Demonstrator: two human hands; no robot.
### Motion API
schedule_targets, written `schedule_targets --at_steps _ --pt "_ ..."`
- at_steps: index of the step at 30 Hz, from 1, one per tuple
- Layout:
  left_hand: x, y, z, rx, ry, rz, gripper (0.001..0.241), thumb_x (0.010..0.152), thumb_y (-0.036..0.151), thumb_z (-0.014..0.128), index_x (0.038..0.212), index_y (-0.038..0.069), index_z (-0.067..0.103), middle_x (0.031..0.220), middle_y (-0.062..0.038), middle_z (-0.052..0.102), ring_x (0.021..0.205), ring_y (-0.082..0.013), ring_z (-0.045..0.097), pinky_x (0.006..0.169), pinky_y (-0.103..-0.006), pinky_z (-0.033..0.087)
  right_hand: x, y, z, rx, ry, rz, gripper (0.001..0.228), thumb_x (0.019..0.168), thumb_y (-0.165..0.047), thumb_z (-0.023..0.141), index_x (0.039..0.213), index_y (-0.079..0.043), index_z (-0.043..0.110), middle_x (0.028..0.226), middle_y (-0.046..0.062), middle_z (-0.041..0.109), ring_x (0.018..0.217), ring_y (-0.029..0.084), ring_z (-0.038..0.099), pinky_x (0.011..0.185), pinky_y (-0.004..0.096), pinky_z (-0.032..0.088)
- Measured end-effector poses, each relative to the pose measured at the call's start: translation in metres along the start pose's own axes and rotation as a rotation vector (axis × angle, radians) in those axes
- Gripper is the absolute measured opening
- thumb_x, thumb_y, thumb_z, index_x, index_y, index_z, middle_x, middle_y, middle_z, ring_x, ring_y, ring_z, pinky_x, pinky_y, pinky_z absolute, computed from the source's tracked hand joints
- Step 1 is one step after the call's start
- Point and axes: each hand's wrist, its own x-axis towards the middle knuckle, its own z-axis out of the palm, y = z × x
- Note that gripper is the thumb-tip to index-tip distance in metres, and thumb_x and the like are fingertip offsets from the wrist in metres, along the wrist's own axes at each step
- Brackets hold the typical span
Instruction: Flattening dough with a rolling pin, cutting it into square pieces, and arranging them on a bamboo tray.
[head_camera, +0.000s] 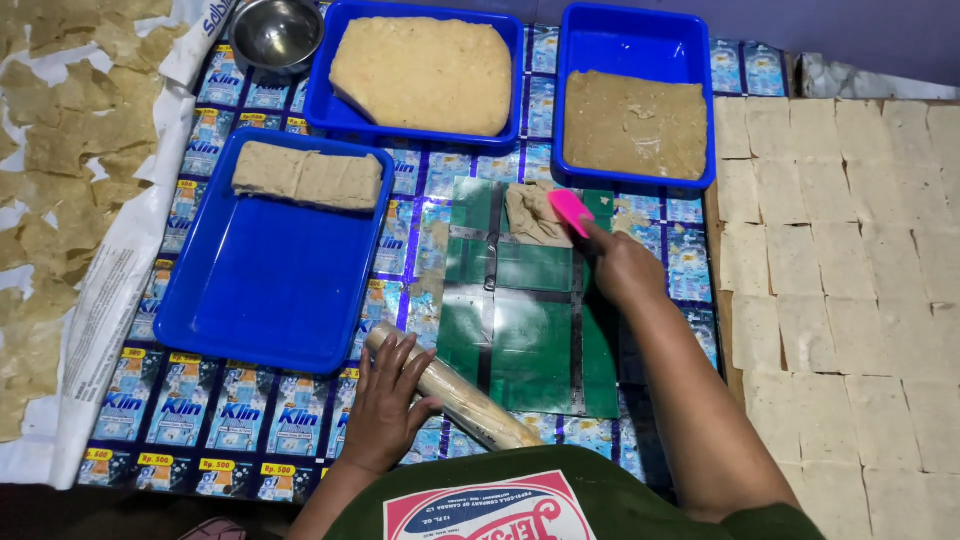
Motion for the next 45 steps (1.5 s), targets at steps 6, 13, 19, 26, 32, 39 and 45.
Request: schedule_targets --at_steps 6,13,19,26,32,39,45 --pt "0.021 0.005 -0.023 0.148 -0.101 0.08 0.073 0.066 0.034 0.085 0.132 0.026 0.056 0.137 0.0 0.057 0.143 -0.0283 0.041 0.122 -0.0736 0.006 -0.062 0.071 0.021 -0.191 0.111 0.171 0.054 0.104 -0.022 0.049 0.154 -0.042 0.047 0.113 0.009 0.068 0.082 0.034 0.073 0.071 0.05 0.056" --pt "0.058 0.009 -0.034 0.1 -0.17 0.303 0.062 0.063 0.041 0.09 0.112 0.015 0.061 0.1 -0.001 0.07 0.103 -0.0216 0.064 0.119 -0.0557 0.029 -0.127 0.03 -0.042 0.09 0.191 -0.184 0.03 0.102 -0.033 0.057 0.115 -0.016 0.077 0.123 0.008 0.068 0.104 0.034 0.067 0.093 0.05 0.054" --pt "0.14 0.024 -0.016 0.157 -0.058 0.407 0.057 0.08 0.064 0.07 0.113 0.018 0.059 0.093 -0.003 0.063 0.094 -0.0247 0.066 0.078 -0.0415 0.054 -0.087 0.017 0.003 -0.13 0.337 -0.636 0.048 0.1 -0.061 0.042 0.093 -0.019 0.065 0.082 0.003 0.065 0.086 0.027 0.072 0.091 0.048 0.053" --pt "0.283 0.016 0.006 0.228 0.086 0.462 0.06 0.074 0.064 0.077 0.109 0.019 0.059 0.092 -0.004 0.06 0.091 -0.0281 0.064 0.076 -0.0441 0.053 0.061 0.035 -0.002 -0.195 0.821 -0.517 0.052 0.107 -0.064 0.042 0.08 -0.022 0.054 0.075 0.0 0.058 0.077 0.023 0.069 0.066 0.037 0.054" --pt "0.327 -0.016 0.045 0.156 -0.073 0.263 0.051 0.096 0.065 0.048 0.105 0.016 0.056 0.096 -0.01 0.058 0.099 -0.0335 0.063 0.085 -0.0479 0.052 0.121 0.022 0.017 -0.145 0.908 -0.559 0.038 0.104 -0.042 0.056 0.073 -0.021 0.055 0.074 0.001 0.05 0.074 0.023 0.061 0.061 0.034 0.052" --pt "0.32 -0.04 0.067 0.202 -0.017 0.087 0.03 0.103 0.045 0.036 0.095 0.02 0.051 0.083 -0.003 0.056 0.088 -0.0274 0.064 0.075 -0.043 0.051 0.13 0.004 0.026 -0.074 0.865 -0.617 0.034 0.099 -0.034 0.055 0.068 -0.02 0.055 0.07 0.001 0.049 0.07 0.023 0.059 0.059 0.035 0.048" --pt "0.311 -0.038 0.071 0.19 0.103 0.074 0.024 0.1 0.038 0.04 0.093 0.021 0.055 0.078 -0.001 0.056 0.086 -0.0237 0.065 0.074 -0.0382 0.053 0.13 0.002 0.023 -0.046 0.845 -0.643 0.034 0.099 -0.03 0.054 0.067 -0.018 0.057 0.068 0.002 0.051 0.069 0.023 0.061 0.06 0.034 0.05"
